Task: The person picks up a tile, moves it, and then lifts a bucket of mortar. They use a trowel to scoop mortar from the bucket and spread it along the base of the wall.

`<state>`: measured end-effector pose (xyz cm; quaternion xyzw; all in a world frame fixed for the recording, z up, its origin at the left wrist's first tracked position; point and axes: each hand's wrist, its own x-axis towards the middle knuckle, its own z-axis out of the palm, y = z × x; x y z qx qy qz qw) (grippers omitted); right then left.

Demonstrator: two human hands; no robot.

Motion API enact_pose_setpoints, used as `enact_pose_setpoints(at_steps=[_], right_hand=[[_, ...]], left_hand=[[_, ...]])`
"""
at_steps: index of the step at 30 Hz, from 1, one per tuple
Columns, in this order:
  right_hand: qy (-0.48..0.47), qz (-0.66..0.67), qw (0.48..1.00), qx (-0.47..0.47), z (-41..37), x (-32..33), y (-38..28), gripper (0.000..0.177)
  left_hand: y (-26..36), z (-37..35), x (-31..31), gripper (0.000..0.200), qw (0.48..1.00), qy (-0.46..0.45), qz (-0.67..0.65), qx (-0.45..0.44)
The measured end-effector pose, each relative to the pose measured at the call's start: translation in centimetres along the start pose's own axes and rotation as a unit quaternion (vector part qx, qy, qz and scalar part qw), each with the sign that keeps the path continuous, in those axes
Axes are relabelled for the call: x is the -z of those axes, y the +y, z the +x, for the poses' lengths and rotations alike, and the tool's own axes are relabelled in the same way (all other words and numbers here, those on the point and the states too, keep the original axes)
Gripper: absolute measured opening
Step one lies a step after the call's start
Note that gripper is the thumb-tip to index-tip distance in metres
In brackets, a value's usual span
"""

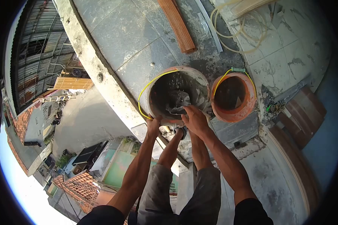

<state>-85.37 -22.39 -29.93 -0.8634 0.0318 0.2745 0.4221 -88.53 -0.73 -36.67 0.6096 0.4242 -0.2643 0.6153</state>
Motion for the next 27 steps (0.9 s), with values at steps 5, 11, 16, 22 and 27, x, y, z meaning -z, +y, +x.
enact_pose_setpoints(at_steps=[5,11,16,22,27], right_hand=[[-0.018,-0.297,0.954,0.031,-1.5,1.4,-6.1,0.026],[-0.115,-0.484,0.865,0.068,0.4,3.5,-13.2,0.02],[-0.114,-0.438,0.884,0.119,2.2,8.4,-24.8,0.017],[-0.016,-0.379,0.917,0.121,6.7,12.4,-30.2,0.026],[-0.053,-0.386,0.92,0.031,15.6,16.7,-35.3,0.028]], left_hand=[[5.1,-7.4,2.0,0.025,0.996,0.05,-0.051,-0.046],[9.9,-13.0,6.1,0.034,0.988,0.047,-0.128,-0.069],[17.9,-14.1,8.6,0.039,0.991,0.102,-0.057,-0.061],[25.5,-12.5,11.3,0.051,0.985,0.111,-0.068,-0.117],[32.8,-8.6,13.0,0.06,0.99,0.055,-0.068,-0.109]])
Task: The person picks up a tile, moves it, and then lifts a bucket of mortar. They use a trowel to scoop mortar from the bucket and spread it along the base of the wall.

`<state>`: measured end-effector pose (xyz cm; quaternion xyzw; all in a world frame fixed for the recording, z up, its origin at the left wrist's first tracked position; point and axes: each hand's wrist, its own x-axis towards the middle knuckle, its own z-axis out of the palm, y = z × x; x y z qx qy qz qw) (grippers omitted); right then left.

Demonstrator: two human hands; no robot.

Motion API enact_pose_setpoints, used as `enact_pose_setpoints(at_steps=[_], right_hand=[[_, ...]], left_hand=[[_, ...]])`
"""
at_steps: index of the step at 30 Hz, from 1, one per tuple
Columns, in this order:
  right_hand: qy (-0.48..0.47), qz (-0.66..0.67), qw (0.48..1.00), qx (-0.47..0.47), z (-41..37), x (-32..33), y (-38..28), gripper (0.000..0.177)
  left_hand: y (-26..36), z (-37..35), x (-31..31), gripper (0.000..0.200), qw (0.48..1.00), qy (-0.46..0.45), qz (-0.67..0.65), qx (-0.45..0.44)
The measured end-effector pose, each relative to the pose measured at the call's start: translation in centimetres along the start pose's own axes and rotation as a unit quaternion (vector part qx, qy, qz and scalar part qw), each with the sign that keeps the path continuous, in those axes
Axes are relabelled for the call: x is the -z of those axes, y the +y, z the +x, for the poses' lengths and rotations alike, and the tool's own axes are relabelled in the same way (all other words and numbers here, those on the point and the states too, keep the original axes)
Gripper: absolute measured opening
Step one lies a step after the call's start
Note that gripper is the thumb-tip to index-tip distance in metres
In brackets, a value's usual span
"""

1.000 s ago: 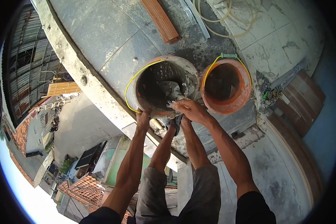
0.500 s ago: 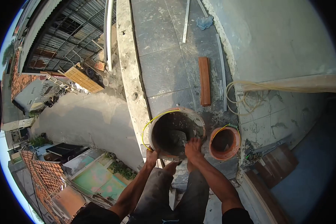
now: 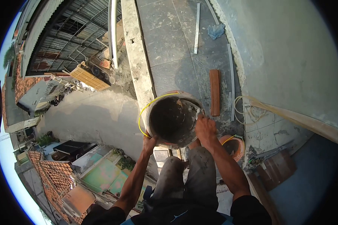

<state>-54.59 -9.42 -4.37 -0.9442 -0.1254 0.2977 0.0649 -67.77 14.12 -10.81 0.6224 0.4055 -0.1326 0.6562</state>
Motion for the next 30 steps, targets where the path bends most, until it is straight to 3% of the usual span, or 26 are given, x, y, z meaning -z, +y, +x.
enact_pose_setpoints(at_steps=[2,4,6,9,10,13,15,16,17,19,23,25,26,28,30], right_hand=[[0.033,0.001,0.999,-0.001,3.9,2.0,-0.7,0.022],[0.066,-0.02,0.995,0.075,7.5,4.2,-2.5,0.017],[0.168,-0.192,0.957,0.139,9.2,5.1,-6.0,0.016],[0.151,-0.294,0.924,0.194,9.3,5.9,-9.4,0.026],[0.188,-0.329,0.896,0.23,8.9,5.0,-9.9,0.031],[0.172,-0.353,0.883,0.257,9.0,2.4,-11.3,0.034],[0.178,-0.254,0.909,0.28,10.2,0.7,-10.2,0.03],[0.15,-0.191,0.933,0.267,10.8,0.3,-9.7,0.028],[0.127,-0.128,0.951,0.249,12.3,0.1,-9.4,0.026],[0.168,-0.108,0.969,0.145,13.7,-0.2,-10.0,0.026],[0.165,-0.132,0.969,0.124,18.1,-1.7,-12.6,0.028],[-0.01,-0.056,0.998,0.02,20.9,-2.8,-14.1,0.029],[-0.011,-0.058,0.998,0.025,22.2,-3.3,-14.8,0.029],[-0.051,-0.03,0.998,0.023,25.3,-4.1,-15.9,0.029],[-0.024,-0.04,0.998,0.049,28.1,-5.8,-16.5,0.028]], left_hand=[[0.9,2.4,0.1,0.056,0.999,0.01,0.019,-0.029],[3.9,3.4,-0.1,0.053,0.996,-0.032,0.079,-0.005],[6.7,5.1,-0.7,0.05,0.991,-0.033,0.127,-0.031],[9.4,6.6,-0.2,0.044,0.992,-0.06,0.108,0.002],[8.9,7.4,0.1,0.044,0.994,-0.053,0.097,0.001],[8.5,9.1,1.2,0.049,0.972,-0.006,0.222,-0.08],[8.4,9.9,2.0,0.053,0.966,-0.013,0.257,-0.014],[6.7,11.1,2.7,0.053,0.968,-0.024,0.249,0.0],[6.0,12.2,3.2,0.05,0.965,-0.011,0.259,-0.041],[5.7,14.2,4.3,0.043,0.974,-0.028,0.223,0.022],[7.7,18.9,5.8,0.045,0.977,-0.012,0.214,-0.002],[6.8,22.3,6.8,0.055,0.973,-0.018,0.228,0.003],[6.1,24.0,7.4,0.055,0.974,-0.014,0.225,0.004],[6.2,27.1,8.2,0.055,0.965,0.014,0.247,-0.089],[6.8,30.2,9.4,0.061,0.96,-0.007,0.269,-0.076]])
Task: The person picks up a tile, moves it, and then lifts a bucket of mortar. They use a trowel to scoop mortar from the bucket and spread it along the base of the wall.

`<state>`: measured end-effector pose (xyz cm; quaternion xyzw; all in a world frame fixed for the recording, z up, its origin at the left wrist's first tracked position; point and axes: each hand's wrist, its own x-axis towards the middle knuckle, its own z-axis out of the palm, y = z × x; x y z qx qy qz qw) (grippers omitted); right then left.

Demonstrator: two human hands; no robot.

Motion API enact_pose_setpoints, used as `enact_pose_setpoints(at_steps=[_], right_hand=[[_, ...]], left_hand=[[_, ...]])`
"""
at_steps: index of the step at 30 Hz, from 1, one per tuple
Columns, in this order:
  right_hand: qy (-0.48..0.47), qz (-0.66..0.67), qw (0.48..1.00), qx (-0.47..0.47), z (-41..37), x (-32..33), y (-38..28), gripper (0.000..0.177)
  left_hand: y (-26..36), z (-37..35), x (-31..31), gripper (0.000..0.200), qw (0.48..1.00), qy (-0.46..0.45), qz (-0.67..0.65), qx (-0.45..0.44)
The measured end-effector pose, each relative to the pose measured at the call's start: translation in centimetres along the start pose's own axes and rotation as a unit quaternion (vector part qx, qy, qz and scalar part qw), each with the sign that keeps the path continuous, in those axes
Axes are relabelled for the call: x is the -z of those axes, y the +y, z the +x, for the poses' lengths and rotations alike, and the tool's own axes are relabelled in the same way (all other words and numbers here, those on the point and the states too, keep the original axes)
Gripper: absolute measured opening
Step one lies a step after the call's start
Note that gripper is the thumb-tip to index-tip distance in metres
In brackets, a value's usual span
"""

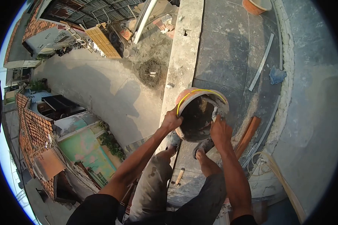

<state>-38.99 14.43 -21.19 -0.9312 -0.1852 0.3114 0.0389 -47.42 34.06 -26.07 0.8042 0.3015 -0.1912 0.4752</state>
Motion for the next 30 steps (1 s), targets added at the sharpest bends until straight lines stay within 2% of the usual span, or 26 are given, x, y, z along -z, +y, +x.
enact_pose_setpoints(at_steps=[4,8,9,10,12,13,14,15,16,18,19,21,22,24,26,28,30], right_hand=[[0.054,0.008,0.998,0.04,5.2,-2.7,0.6,0.027],[0.091,0.008,0.993,0.075,9.6,-4.6,1.5,0.028],[0.105,0.016,0.991,0.084,10.4,-4.7,1.3,0.021],[0.116,0.017,0.99,0.079,11.1,-4.8,1.3,0.021],[0.119,0.014,0.983,0.141,12.4,-4.8,1.1,0.017],[0.134,0.015,0.981,0.138,13.1,-4.3,0.7,0.017],[0.109,-0.021,0.979,0.169,13.7,-3.6,0.1,0.016],[0.082,-0.056,0.975,0.197,13.9,-3.1,-0.4,0.016],[0.096,-0.056,0.976,0.188,14.1,-2.4,-0.9,0.016],[0.142,-0.111,0.95,0.256,14.0,-1.9,-1.7,0.015],[0.155,-0.115,0.95,0.244,14.1,-2.5,-2.0,0.015],[0.284,-0.112,0.866,0.395,14.0,-4.3,-3.2,0.007],[0.317,-0.217,0.828,0.408,12.8,-4.8,-4.5,0.006],[0.201,-0.357,0.86,0.303,11.1,-5.1,-7.6,0.011],[0.203,-0.38,0.852,0.298,10.4,-9.1,-6.4,0.015],[0.152,-0.3,0.884,0.325,10.7,-13.7,-3.8,0.015],[0.176,-0.332,0.876,0.301,8.7,-14.2,-2.9,0.016]], left_hand=[[-2.7,6.3,1.1,0.062,0.998,-0.031,0.04,-0.037],[-4.4,11.0,3.7,0.051,0.991,-0.064,0.091,-0.069],[-4.8,12.1,4.3,0.049,0.991,-0.068,0.09,-0.07],[-4.9,12.8,4.7,0.048,0.991,-0.069,0.087,-0.07],[-5.2,13.7,4.9,0.046,0.988,-0.054,0.102,-0.099],[-5.1,14.3,4.6,0.046,0.99,-0.039,0.045,-0.124],[-4.9,14.7,4.3,0.046,0.988,-0.027,-0.011,-0.151],[-3.8,14.1,3.5,0.044,0.985,-0.02,-0.095,-0.141],[-4.2,14.8,3.3,0.044,0.983,-0.023,-0.09,-0.156],[-5.3,16.1,2.6,0.044,0.952,0.006,-0.168,-0.256],[-5.4,16.7,2.7,0.043,0.952,0.0,-0.168,-0.258],[-4.7,18.0,2.7,0.041,0.952,-0.026,-0.143,-0.271],[-4.3,18.3,2.8,0.038,0.954,-0.04,-0.122,-0.271],[-3.8,18.6,3.0,0.038,0.952,-0.066,-0.137,-0.266],[-4.3,19.0,3.3,0.037,0.949,-0.019,-0.077,-0.304],[-5.5,20.7,3.7,0.037,0.95,-0.06,-0.112,-0.286],[-5.2,20.4,4.0,0.035,0.954,-0.047,-0.104,-0.278]])
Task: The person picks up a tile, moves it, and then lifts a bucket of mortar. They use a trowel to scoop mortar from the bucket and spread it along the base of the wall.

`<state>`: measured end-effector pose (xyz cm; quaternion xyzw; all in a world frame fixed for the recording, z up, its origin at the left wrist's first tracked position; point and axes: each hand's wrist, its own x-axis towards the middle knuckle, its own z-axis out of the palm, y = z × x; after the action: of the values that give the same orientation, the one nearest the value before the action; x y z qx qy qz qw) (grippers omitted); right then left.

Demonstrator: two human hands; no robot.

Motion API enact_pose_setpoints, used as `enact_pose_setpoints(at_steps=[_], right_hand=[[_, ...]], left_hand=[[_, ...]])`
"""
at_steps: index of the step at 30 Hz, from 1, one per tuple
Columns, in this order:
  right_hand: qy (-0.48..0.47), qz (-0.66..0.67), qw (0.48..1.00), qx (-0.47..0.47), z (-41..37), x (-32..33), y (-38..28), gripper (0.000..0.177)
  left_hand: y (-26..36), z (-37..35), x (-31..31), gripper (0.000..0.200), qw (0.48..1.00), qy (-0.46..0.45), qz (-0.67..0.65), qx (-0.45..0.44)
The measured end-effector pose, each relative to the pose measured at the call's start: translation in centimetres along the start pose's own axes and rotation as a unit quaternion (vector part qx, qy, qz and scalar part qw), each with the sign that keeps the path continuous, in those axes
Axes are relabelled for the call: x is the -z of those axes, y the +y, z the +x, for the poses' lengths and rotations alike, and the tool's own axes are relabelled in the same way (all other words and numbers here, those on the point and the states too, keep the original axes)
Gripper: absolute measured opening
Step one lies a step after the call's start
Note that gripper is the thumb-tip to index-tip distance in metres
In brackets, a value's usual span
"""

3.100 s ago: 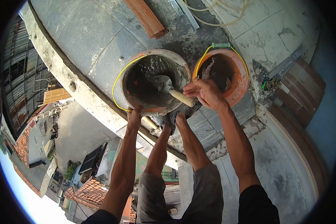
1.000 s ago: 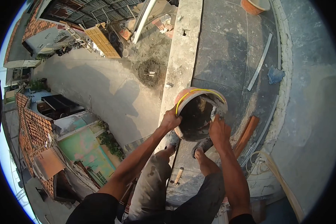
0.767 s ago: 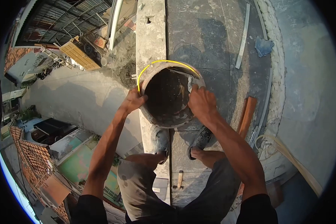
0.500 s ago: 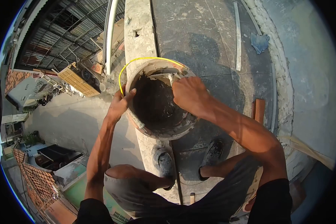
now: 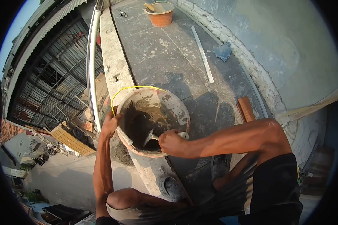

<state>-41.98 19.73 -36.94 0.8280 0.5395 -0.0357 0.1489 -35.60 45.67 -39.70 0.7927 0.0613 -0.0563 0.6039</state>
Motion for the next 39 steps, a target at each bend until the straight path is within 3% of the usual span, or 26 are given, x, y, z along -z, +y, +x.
enact_pose_setpoints(at_steps=[2,4,6,8,11,13,15,17,19,21,22,24,27,30,34,39], right_hand=[[-0.004,-0.026,1.0,0.001,-1.0,-0.2,0.6,0.017],[0.092,0.011,0.994,-0.06,-0.9,-0.4,3.5,0.02],[0.047,-0.008,0.992,-0.115,-1.0,1.7,6.1,0.022],[0.066,-0.003,0.98,-0.188,-1.2,3.4,7.5,0.017],[0.091,0.034,0.972,-0.214,-0.4,5.9,10.0,0.012],[-0.009,0.053,0.961,-0.273,1.4,7.9,11.8,0.008],[0.035,-0.047,0.983,-0.171,3.6,6.2,12.7,0.01],[-0.047,-0.043,0.98,-0.191,6.3,8.9,9.9,0.01],[0.029,-0.092,0.978,-0.187,8.1,8.7,6.6,0.009],[0.062,-0.149,0.98,-0.117,7.0,9.1,3.5,0.011],[0.018,-0.181,0.981,-0.069,6.8,8.7,1.3,0.015],[0.042,-0.2,0.977,-0.064,5.8,5.6,-0.6,0.016],[0.177,-0.141,0.972,-0.068,2.4,2.5,1.9,0.016],[0.152,-0.177,0.964,-0.13,1.5,3.8,3.6,0.014],[0.103,-0.123,0.974,-0.159,4.4,7.1,5.9,0.011],[0.146,-0.265,0.952,0.045,6.1,6.4,1.1,0.016]], left_hand=[[0.1,0.6,0.0,0.033,1.0,-0.001,0.011,0.025],[0.4,0.3,-0.3,0.031,0.998,-0.002,0.024,0.063],[1.5,-0.4,-0.9,0.03,0.967,0.128,0.211,0.069],[1.6,-1.0,-1.3,0.037,0.96,0.176,0.202,0.082],[1.4,-2.3,-1.8,0.039,0.935,0.263,0.238,0.024],[1.2,-2.0,-1.6,0.043,0.953,0.251,0.158,0.059],[0.9,-1.9,-1.7,0.044,0.957,0.244,0.151,0.041],[0.2,-1.2,-1.9,0.047,0.956,0.252,0.15,0.001],[1.5,-1.5,-2.0,0.048,0.955,0.234,0.183,0.017],[1.7,-1.2,-1.8,0.049,0.951,0.213,0.221,0.039],[1.4,-1.0,-1.6,0.049,0.951,0.212,0.221,0.039],[0.8,0.0,-0.9,0.051,0.953,0.176,0.237,0.067],[-1.6,1.0,0.8,0.049,0.983,0.132,0.117,0.057],[-2.3,1.1,0.9,0.041,0.986,0.111,-0.01,0.124],[-1.8,1.7,-1.4,0.041,0.973,0.191,0.125,0.022],[0.7,1.5,-2.3,0.04,0.97,0.152,0.184,0.044]])
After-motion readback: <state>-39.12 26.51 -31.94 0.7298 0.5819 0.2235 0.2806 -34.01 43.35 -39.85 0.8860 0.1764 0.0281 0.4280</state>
